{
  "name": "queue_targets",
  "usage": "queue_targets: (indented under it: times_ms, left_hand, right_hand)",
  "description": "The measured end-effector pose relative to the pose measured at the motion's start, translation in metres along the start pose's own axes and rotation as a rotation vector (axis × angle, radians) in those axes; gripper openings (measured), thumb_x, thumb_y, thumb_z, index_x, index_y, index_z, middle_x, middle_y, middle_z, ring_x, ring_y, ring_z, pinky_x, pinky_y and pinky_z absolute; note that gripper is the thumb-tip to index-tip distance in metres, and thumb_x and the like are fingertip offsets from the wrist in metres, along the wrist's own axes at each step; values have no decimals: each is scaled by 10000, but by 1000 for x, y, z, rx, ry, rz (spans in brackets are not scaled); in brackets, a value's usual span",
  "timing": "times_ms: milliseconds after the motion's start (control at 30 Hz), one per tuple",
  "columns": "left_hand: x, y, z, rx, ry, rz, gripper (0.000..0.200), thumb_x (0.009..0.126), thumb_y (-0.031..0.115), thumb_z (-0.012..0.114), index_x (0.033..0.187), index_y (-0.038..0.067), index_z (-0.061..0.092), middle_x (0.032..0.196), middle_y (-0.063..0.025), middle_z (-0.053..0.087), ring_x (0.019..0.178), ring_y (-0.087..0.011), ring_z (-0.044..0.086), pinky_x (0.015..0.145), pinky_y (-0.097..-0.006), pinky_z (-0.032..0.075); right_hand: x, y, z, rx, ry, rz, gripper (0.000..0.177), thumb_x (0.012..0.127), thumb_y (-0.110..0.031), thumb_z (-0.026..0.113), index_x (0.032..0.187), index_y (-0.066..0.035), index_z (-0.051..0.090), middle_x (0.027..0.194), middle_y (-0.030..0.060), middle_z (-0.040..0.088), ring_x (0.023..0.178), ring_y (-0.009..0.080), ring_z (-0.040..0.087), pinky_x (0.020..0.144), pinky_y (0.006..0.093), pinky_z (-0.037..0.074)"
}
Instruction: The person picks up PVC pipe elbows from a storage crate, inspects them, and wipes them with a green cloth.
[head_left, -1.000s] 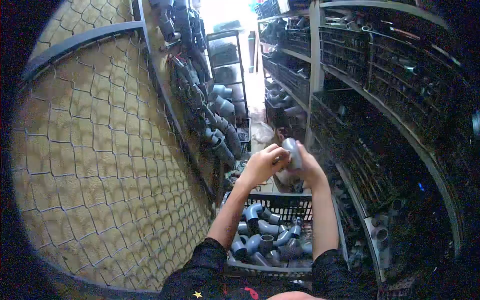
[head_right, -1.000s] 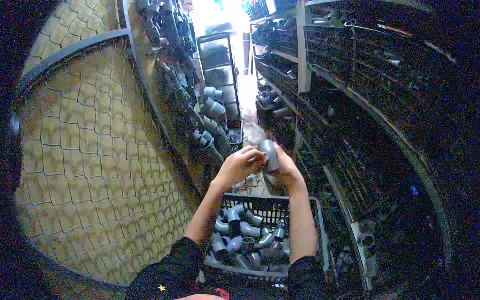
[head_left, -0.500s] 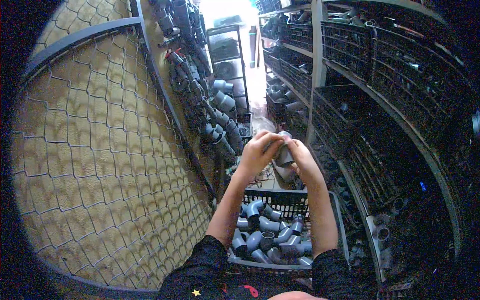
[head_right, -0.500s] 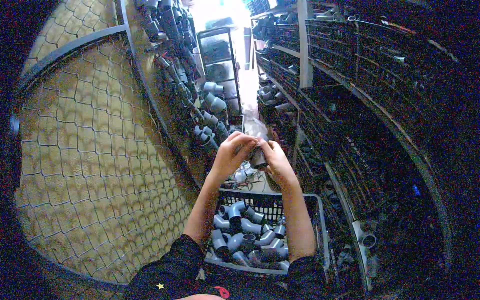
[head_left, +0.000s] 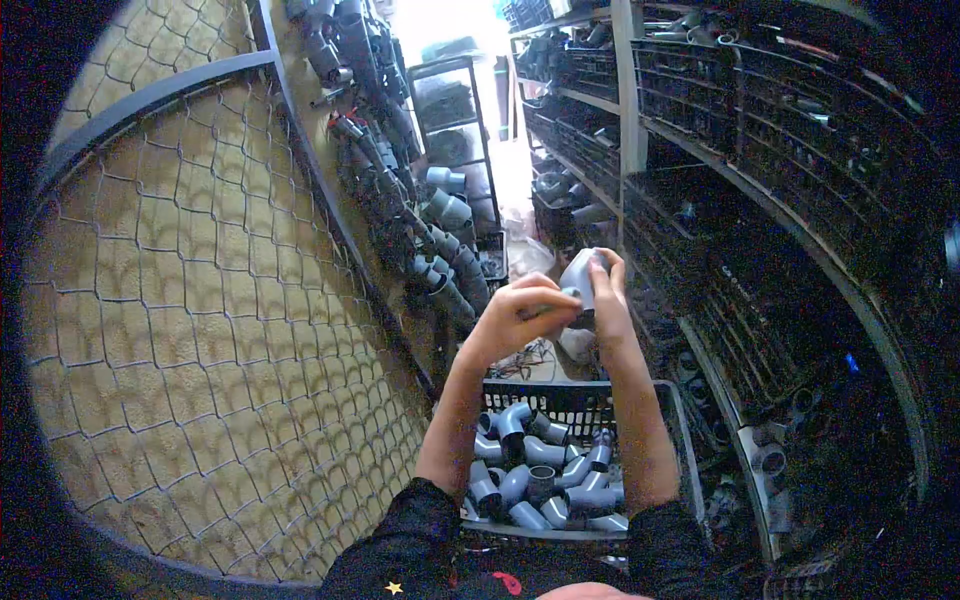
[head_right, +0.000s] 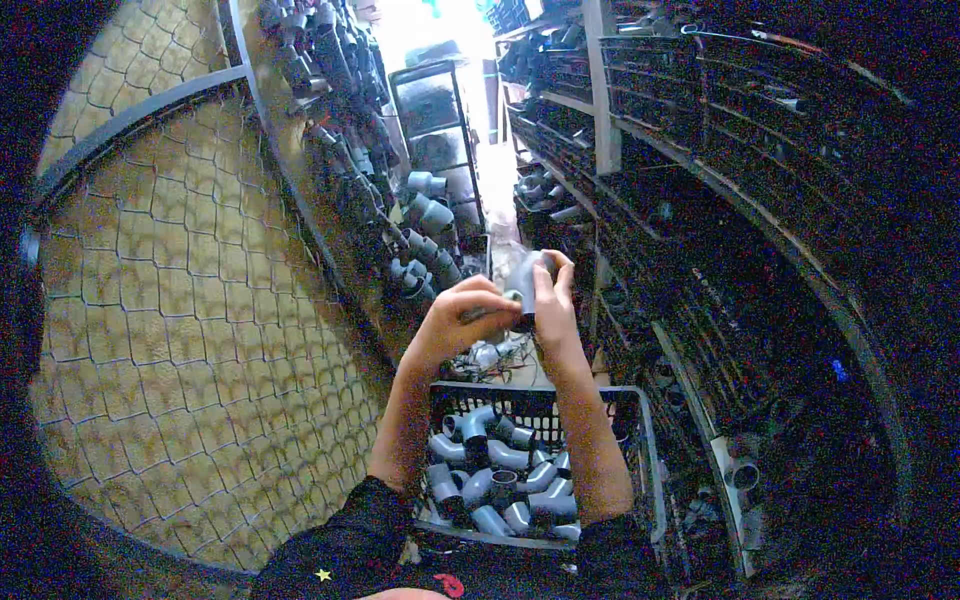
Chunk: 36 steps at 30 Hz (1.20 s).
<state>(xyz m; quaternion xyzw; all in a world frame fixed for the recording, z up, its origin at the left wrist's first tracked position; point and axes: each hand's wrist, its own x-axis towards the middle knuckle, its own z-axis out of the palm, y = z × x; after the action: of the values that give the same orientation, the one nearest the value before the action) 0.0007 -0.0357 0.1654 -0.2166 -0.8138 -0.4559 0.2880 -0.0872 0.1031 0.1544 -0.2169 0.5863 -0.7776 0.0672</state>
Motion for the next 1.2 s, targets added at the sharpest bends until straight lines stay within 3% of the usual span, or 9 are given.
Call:
queue_targets:
  times_ms: [233, 400, 533, 600, 767, 833, 900, 1000, 1200]
  left_hand:
    - [6, -21, 5, 305, 390, -43, 204, 848, 80, 739, 1050, 48, 746, 944, -90, 688, 846, -207, 662, 776, -310, 524]
    - [-1, -18, 15, 43, -150, -141, 158, 873, 62, 735, 1029, 39, 741, 887, -57, 642, 843, -148, 625, 756, -287, 512]
    - [9, -26, 31, 202, 224, 22, 154, 897, 84, 698, 1044, 50, 726, 931, -82, 650, 858, -201, 643, 770, -308, 518]
    - [11, -25, 29, 240, 390, -66, 165, 908, 104, 684, 1056, 40, 716, 973, -99, 668, 916, -223, 647, 816, -327, 513]
    - [7, -26, 15, 131, 124, -40, 169, 893, 79, 702, 1056, 43, 724, 975, -93, 670, 929, -201, 640, 822, -312, 504]
    - [1, -30, 12, 54, -103, -111, 174, 884, 73, 712, 1055, 45, 728, 969, -88, 669, 927, -196, 639, 822, -306, 503]
    - [3, -36, 18, 90, 83, -4, 180, 876, 70, 721, 1054, 42, 730, 956, -84, 666, 907, -195, 642, 816, -306, 506]
    - [6, -36, 22, 84, 370, -127, 201, 855, 70, 735, 1054, 43, 729, 939, -85, 663, 884, -208, 648, 801, -315, 514]
    - [-1, -38, 15, 101, 17, -90, 212, 857, 56, 724, 1069, 44, 728, 921, -90, 644, 858, -203, 630, 786, -313, 511]
  right_hand:
    - [12, 22, -9, 24, -295, 168, 499, 1029, -451, 475, 1387, -106, 431, 1163, 110, 582, 1036, 207, 562, 880, 343, 469]
    - [30, 41, -37, 206, -197, 260, 631, 934, -527, 624, 1321, -50, 477, 1132, 75, 601, 971, 182, 599, 795, 386, 505]
    - [11, 7, -33, 34, -164, 238, 539, 947, -521, 605, 1222, -64, 530, 1070, 38, 608, 859, 154, 601, 719, 341, 498]
    - [16, 13, -39, 28, -373, 256, 488, 978, -501, 559, 1202, -68, 540, 1045, 39, 610, 828, 153, 606, 702, 323, 500]
    - [31, 34, -53, 226, -417, 445, 439, 1049, -463, 407, 1231, -86, 537, 999, 52, 616, 775, 152, 610, 650, 307, 507]
    - [24, 28, -39, 76, -206, 359, 448, 1055, -462, 396, 1295, -91, 473, 1080, 68, 604, 859, 155, 600, 682, 317, 503]
    - [11, 12, -29, -57, -161, 318, 458, 1056, -460, 397, 1319, -87, 440, 1125, 83, 592, 930, 166, 591, 735, 329, 505]
    - [22, 38, -39, -243, -507, 291, 609, 1035, -492, 448, 1426, -36, 350, 1236, 141, 559, 1071, 196, 555, 882, 364, 484]
    - [19, 29, -30, 11, -272, 381, 682, 988, -525, 538, 1429, -33, 368, 1285, 131, 549, 1132, 237, 548, 874, 449, 489]
